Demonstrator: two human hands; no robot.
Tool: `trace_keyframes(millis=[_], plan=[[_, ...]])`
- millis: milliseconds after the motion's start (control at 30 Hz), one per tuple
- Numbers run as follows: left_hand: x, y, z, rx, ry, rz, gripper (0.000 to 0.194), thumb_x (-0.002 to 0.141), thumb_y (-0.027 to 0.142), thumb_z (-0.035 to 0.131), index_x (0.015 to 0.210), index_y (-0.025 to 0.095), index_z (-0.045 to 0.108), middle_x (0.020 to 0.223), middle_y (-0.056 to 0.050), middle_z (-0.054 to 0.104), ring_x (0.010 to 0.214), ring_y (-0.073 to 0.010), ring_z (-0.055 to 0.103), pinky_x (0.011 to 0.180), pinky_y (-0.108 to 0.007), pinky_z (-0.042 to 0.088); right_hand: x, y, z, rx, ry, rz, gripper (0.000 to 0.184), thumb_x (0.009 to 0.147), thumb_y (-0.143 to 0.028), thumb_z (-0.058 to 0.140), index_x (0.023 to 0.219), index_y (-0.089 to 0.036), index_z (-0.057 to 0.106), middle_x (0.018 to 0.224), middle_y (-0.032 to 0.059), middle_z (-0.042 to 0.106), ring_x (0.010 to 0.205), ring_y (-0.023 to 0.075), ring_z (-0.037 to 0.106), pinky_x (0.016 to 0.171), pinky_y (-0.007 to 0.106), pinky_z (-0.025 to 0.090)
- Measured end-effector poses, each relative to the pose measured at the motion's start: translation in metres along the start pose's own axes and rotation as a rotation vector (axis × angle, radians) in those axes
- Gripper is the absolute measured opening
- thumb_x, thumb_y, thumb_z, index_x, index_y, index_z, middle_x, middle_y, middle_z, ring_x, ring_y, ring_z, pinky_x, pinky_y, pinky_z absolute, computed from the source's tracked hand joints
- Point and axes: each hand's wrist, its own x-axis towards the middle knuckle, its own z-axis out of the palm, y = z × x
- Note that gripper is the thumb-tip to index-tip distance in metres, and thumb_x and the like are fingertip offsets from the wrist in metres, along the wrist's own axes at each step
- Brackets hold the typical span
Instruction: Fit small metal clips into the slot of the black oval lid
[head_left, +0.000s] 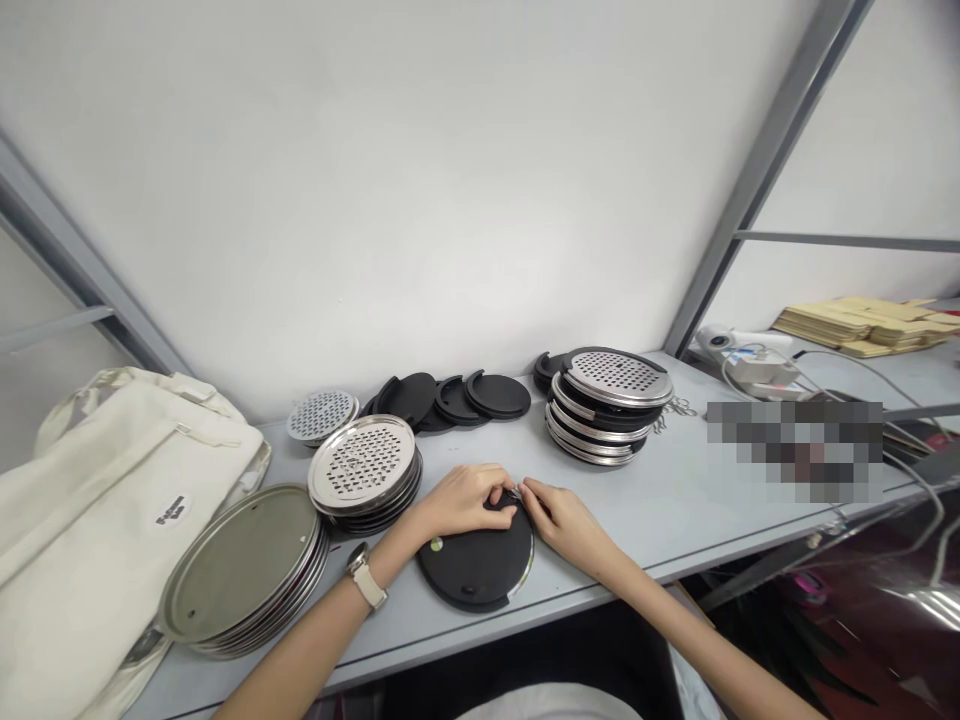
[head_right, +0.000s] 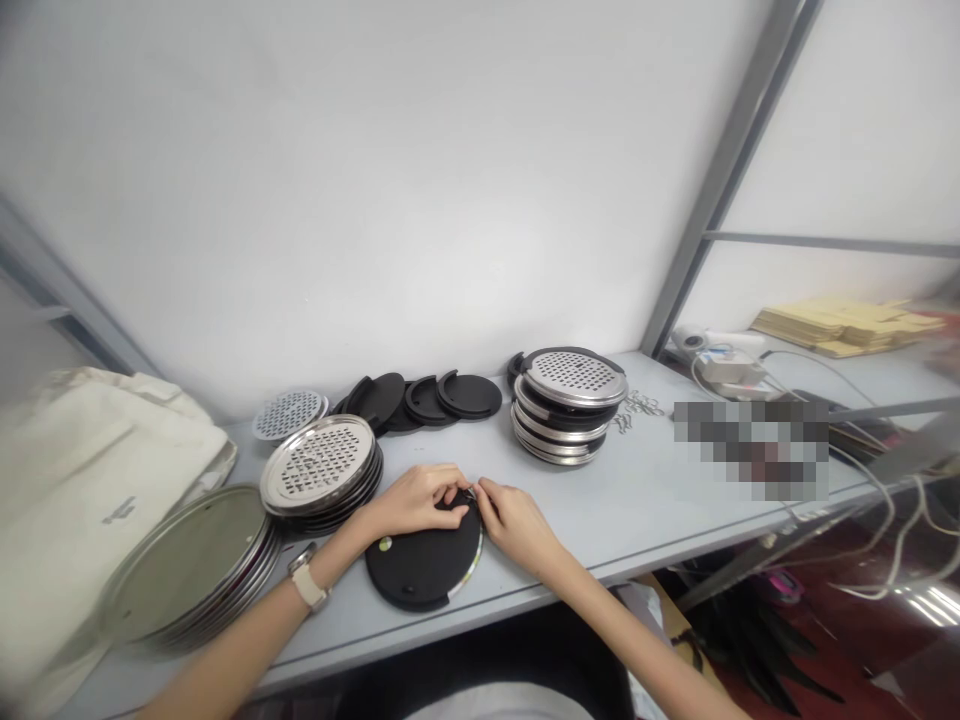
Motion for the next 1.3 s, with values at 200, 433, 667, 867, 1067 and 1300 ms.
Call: trace_keyframes(millis=[200, 433, 667, 867, 1067, 1300], plan=[[0.0, 0.001, -0.001, -0.011, -0.007, -0.024, 0.011, 0.076, 0.026, 0.061, 0.084, 0.018, 0.058, 0.072, 0.004, 0.051, 0.061, -0.0092, 0.045, 0.059, -0.021, 0.033, 0.001, 0.003, 0.001, 0.04, 0.008, 0.004, 0.035, 0.097, -0.031, 0.028, 0.079, -0.02, 0.056, 0.066, 0.0022, 0.062, 0.059, 0.0161, 0.056, 0.057, 0.025, 0.034], [0.0, 0.0, 0.001, 0.003, 0.004, -0.002, 0.011, 0.075, 0.024, 0.061, 0.081, 0.018, 0.054, 0.07, 0.005, 0.049, 0.06, -0.0085, 0.043, 0.057, -0.021, 0.031, 0.001, 0.001, -0.001, 0.044, 0.007, -0.006, 0.031, 0.096, -0.03, 0.03, 0.076, -0.021, 0.052, 0.064, 0.0004, 0.059, 0.057, 0.0148, 0.054, 0.056, 0.023, 0.034], [0.0, -0.001, 0.001, 0.029, -0.002, 0.015, 0.013, 0.076, 0.025, 0.059, 0.088, 0.02, 0.054, 0.072, 0.006, 0.049, 0.061, -0.0087, 0.043, 0.058, -0.021, 0.031, -0.002, -0.006, -0.007, 0.046, -0.03, -0.057, 0.028, 0.095, -0.027, 0.033, 0.076, -0.02, 0.053, 0.065, 0.0005, 0.059, 0.058, 0.0146, 0.054, 0.057, 0.023, 0.034], [0.0, 0.001, -0.001, 0.028, 0.005, 0.022, 0.014, 0.075, 0.023, 0.06, 0.088, 0.02, 0.054, 0.073, 0.006, 0.05, 0.062, -0.0086, 0.044, 0.059, -0.02, 0.032, -0.001, -0.006, -0.008, 0.077, -0.03, -0.063, 0.028, 0.093, -0.027, 0.036, 0.075, -0.02, 0.055, 0.062, -0.001, 0.057, 0.055, 0.0133, 0.05, 0.055, 0.022, 0.033], [-0.001, 0.001, -0.001, 0.031, -0.001, 0.03, 0.015, 0.076, 0.022, 0.059, 0.091, 0.02, 0.058, 0.075, 0.004, 0.052, 0.064, -0.0101, 0.047, 0.061, -0.021, 0.034, -0.002, -0.008, -0.01, 0.117, -0.033, -0.076, 0.027, 0.093, -0.027, 0.035, 0.08, -0.019, 0.058, 0.065, -0.0004, 0.059, 0.057, 0.0132, 0.05, 0.056, 0.022, 0.034], [-0.001, 0.0, 0.0, 0.027, 0.013, 0.035, 0.015, 0.075, 0.02, 0.06, 0.09, 0.02, 0.06, 0.076, 0.004, 0.053, 0.064, -0.0095, 0.047, 0.06, -0.02, 0.034, -0.002, -0.007, -0.008, 0.08, -0.036, -0.076, 0.024, 0.092, -0.025, 0.037, 0.076, -0.02, 0.053, 0.065, -0.0006, 0.057, 0.057, 0.0134, 0.049, 0.056, 0.023, 0.032]])
